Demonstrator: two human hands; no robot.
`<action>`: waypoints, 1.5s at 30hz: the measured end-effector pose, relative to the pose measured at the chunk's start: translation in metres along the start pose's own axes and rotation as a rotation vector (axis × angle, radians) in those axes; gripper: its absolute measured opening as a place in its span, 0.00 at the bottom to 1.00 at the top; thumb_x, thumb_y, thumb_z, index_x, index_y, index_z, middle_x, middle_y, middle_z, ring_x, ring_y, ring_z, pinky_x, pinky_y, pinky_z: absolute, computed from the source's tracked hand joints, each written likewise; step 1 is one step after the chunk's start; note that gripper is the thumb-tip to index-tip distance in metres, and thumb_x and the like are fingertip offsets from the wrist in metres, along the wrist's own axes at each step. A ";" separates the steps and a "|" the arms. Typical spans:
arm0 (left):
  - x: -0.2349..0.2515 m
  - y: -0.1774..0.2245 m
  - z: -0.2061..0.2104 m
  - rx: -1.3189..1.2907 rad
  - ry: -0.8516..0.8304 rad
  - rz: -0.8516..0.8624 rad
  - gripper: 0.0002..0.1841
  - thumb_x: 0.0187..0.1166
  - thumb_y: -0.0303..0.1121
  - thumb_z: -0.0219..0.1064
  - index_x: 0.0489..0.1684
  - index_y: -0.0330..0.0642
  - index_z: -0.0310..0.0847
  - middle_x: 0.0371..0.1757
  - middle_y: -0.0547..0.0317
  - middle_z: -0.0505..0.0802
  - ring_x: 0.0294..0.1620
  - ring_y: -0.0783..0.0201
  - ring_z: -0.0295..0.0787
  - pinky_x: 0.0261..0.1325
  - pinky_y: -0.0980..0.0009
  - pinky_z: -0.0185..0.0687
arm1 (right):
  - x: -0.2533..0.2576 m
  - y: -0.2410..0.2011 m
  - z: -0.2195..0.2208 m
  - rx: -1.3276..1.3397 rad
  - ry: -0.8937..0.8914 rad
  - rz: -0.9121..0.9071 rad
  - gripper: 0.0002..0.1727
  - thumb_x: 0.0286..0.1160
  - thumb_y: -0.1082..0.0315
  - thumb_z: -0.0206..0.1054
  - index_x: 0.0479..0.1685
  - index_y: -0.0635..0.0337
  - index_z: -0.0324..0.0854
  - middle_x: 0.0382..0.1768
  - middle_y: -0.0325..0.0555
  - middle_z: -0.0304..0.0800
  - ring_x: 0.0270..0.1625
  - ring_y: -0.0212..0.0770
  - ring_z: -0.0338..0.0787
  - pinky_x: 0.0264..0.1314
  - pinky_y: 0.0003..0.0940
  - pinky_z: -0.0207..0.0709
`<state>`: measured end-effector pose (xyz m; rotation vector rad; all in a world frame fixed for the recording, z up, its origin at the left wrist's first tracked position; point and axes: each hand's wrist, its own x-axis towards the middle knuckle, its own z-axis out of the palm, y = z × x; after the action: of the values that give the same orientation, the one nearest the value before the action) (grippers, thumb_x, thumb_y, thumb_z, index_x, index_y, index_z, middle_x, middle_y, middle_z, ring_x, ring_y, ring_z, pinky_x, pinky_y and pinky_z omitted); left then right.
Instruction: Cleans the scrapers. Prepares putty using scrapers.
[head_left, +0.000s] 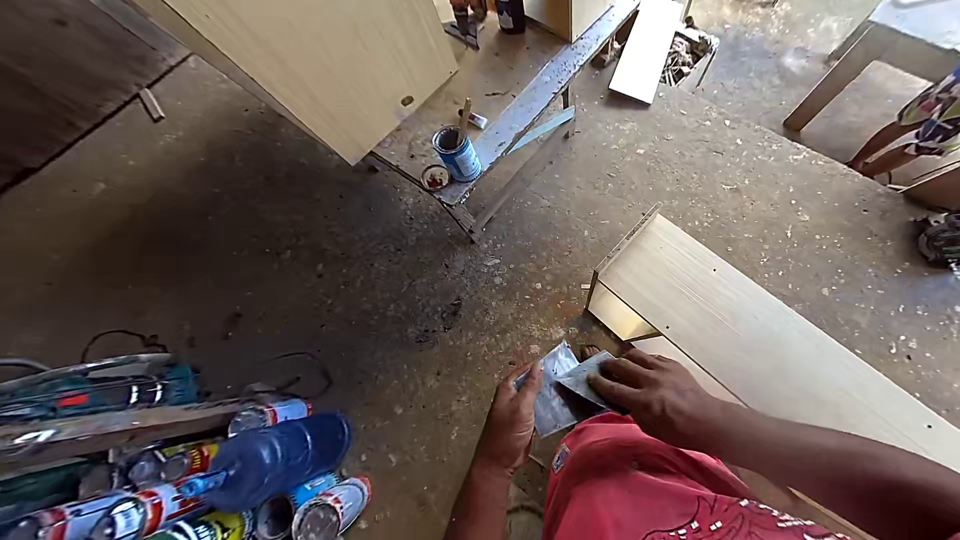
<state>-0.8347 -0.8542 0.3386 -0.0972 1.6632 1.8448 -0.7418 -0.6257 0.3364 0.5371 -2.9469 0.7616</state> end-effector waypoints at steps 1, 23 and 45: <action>0.004 0.001 -0.006 0.003 0.012 -0.024 0.18 0.91 0.35 0.50 0.59 0.31 0.82 0.48 0.48 0.95 0.48 0.59 0.95 0.56 0.59 0.92 | 0.018 0.003 0.008 0.000 -0.024 -0.023 0.25 0.74 0.74 0.64 0.71 0.43 0.83 0.57 0.51 0.90 0.56 0.56 0.89 0.43 0.52 0.87; 0.170 0.120 -0.162 -0.223 0.376 0.340 0.14 0.73 0.50 0.75 0.53 0.64 0.88 0.47 0.71 0.97 0.50 0.72 0.94 0.54 0.67 0.93 | 0.356 0.073 0.047 2.233 -0.324 0.458 0.12 0.83 0.71 0.55 0.60 0.53 0.73 0.47 0.47 0.90 0.45 0.40 0.92 0.48 0.39 0.88; 0.266 0.234 -0.430 0.282 -0.532 0.501 0.04 0.79 0.40 0.72 0.45 0.58 0.91 0.41 0.74 0.96 0.41 0.75 0.94 0.48 0.76 0.92 | 0.517 -0.136 0.166 2.105 0.019 0.873 0.21 0.93 0.50 0.42 0.30 0.46 0.71 0.17 0.30 0.68 0.12 0.23 0.62 0.14 0.18 0.60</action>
<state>-1.3149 -1.1375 0.3354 0.9228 1.6165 1.7303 -1.1738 -0.9804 0.3229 -0.8759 -0.9217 3.3385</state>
